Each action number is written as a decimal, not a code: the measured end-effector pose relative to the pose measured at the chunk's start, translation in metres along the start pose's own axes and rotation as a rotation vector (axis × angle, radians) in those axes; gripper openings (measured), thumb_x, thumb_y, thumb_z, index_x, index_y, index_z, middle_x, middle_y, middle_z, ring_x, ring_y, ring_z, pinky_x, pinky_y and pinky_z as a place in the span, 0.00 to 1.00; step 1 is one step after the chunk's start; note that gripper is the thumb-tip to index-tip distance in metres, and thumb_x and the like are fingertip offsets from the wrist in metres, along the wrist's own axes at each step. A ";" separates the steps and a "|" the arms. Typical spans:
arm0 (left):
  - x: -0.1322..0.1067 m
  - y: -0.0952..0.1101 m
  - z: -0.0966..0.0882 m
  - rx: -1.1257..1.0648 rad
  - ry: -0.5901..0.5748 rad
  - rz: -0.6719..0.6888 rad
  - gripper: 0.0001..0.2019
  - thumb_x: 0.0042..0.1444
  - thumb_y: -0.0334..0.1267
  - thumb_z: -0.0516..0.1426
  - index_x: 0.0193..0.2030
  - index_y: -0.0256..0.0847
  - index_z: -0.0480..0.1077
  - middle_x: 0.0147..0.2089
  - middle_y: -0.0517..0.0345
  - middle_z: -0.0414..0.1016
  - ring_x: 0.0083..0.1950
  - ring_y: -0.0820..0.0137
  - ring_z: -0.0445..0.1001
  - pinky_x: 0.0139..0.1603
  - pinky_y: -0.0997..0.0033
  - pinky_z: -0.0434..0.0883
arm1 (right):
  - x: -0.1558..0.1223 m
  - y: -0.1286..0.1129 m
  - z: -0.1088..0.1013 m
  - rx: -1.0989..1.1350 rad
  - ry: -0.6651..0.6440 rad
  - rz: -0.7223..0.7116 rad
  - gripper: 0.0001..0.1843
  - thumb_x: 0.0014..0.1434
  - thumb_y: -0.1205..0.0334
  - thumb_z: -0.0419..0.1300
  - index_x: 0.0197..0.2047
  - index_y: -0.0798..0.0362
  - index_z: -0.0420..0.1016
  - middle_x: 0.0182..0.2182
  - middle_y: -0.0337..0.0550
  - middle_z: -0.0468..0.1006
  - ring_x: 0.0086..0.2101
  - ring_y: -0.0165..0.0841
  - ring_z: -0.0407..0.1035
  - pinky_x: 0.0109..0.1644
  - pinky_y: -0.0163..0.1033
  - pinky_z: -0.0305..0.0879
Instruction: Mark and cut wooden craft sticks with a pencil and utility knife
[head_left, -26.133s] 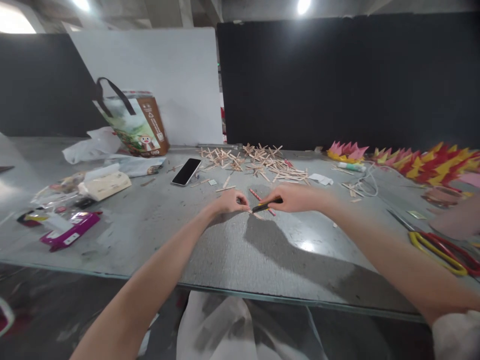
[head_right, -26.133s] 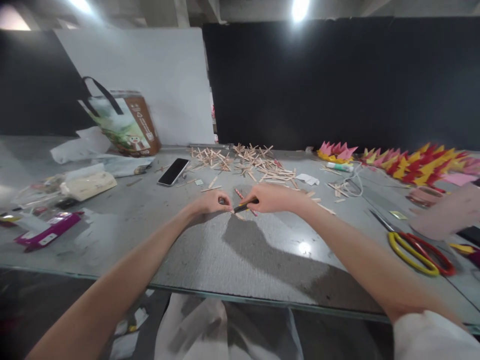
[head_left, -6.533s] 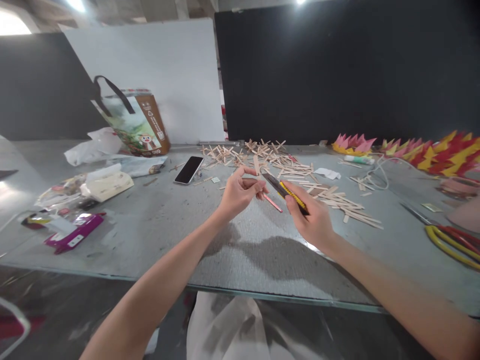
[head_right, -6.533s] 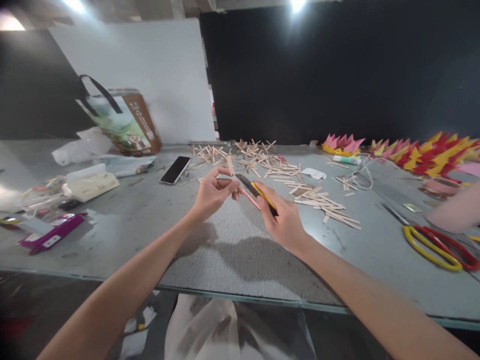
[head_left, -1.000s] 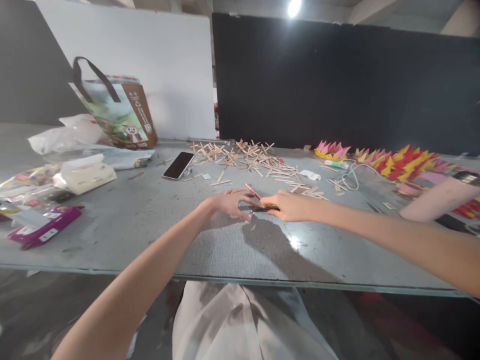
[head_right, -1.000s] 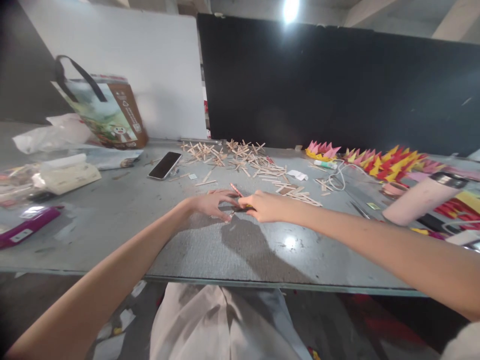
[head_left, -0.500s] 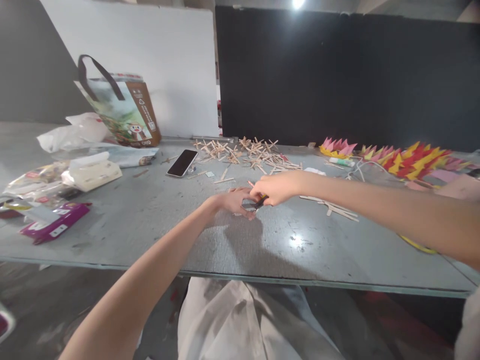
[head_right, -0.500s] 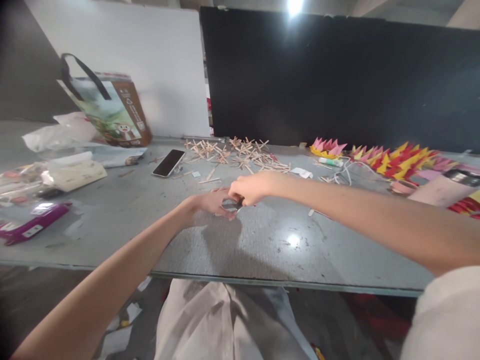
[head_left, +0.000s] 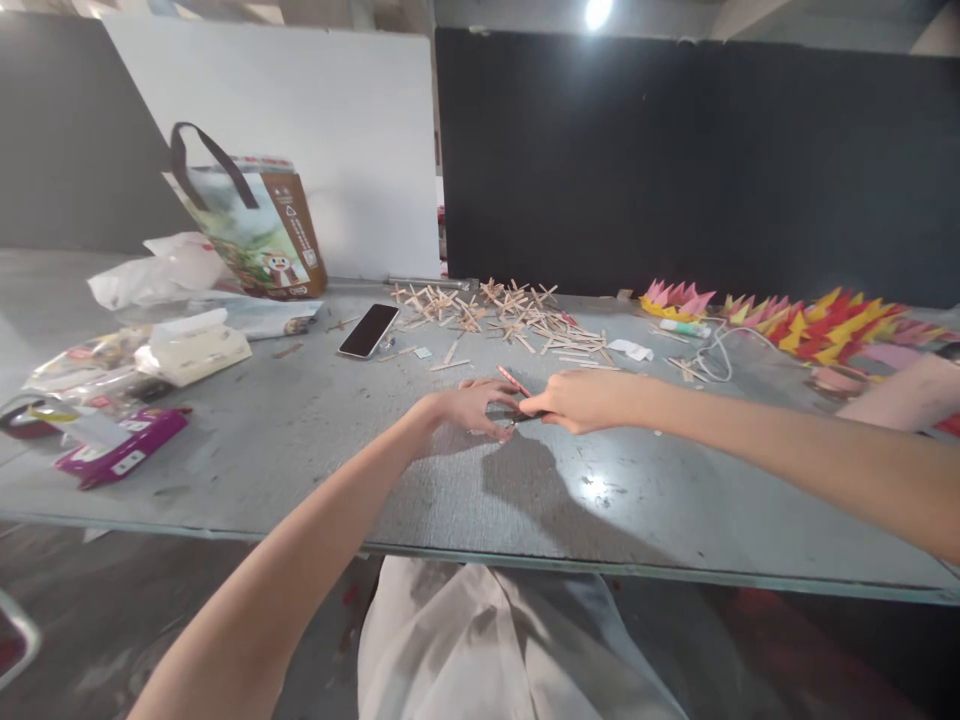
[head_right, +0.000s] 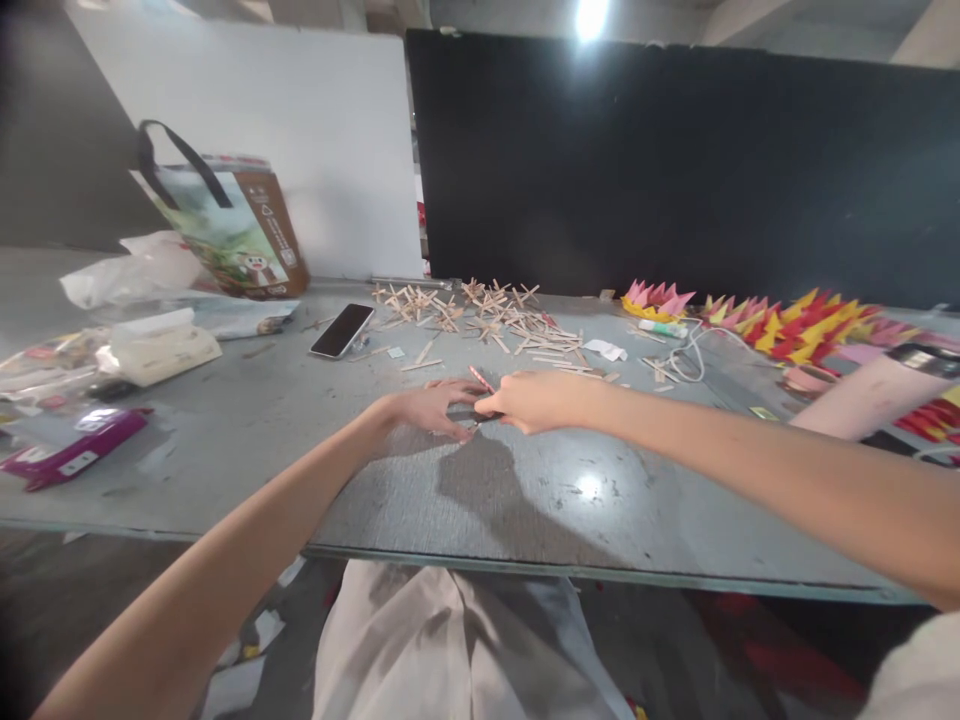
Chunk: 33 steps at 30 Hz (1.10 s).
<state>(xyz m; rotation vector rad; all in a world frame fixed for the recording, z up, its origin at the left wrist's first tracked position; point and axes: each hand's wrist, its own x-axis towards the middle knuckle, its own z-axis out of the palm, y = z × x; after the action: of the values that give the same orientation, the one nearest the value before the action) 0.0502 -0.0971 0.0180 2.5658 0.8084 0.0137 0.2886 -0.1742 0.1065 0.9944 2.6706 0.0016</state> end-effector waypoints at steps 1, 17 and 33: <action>0.000 0.001 -0.001 -0.002 0.000 0.002 0.31 0.59 0.57 0.67 0.69 0.57 0.73 0.83 0.55 0.54 0.83 0.46 0.49 0.80 0.36 0.47 | -0.002 0.003 0.005 0.031 0.022 0.003 0.14 0.72 0.61 0.54 0.53 0.48 0.80 0.25 0.41 0.72 0.22 0.31 0.58 0.31 0.39 0.44; 0.001 -0.002 0.003 -0.004 0.045 -0.060 0.34 0.54 0.56 0.70 0.67 0.52 0.74 0.76 0.51 0.66 0.77 0.44 0.58 0.79 0.37 0.50 | 0.037 -0.005 -0.035 0.048 -0.117 -0.047 0.09 0.61 0.69 0.63 0.43 0.49 0.81 0.33 0.40 0.75 0.27 0.30 0.62 0.33 0.39 0.48; -0.003 0.006 -0.005 -0.011 -0.015 -0.040 0.32 0.58 0.57 0.68 0.68 0.58 0.73 0.83 0.56 0.53 0.83 0.46 0.48 0.81 0.36 0.44 | -0.015 0.012 0.038 0.378 0.169 0.066 0.14 0.72 0.59 0.56 0.55 0.46 0.80 0.33 0.41 0.80 0.28 0.32 0.68 0.35 0.38 0.52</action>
<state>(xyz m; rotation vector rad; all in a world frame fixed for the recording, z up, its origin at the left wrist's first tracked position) 0.0508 -0.1010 0.0256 2.5358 0.8511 -0.0134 0.3177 -0.1787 0.0753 1.2423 2.8522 -0.4391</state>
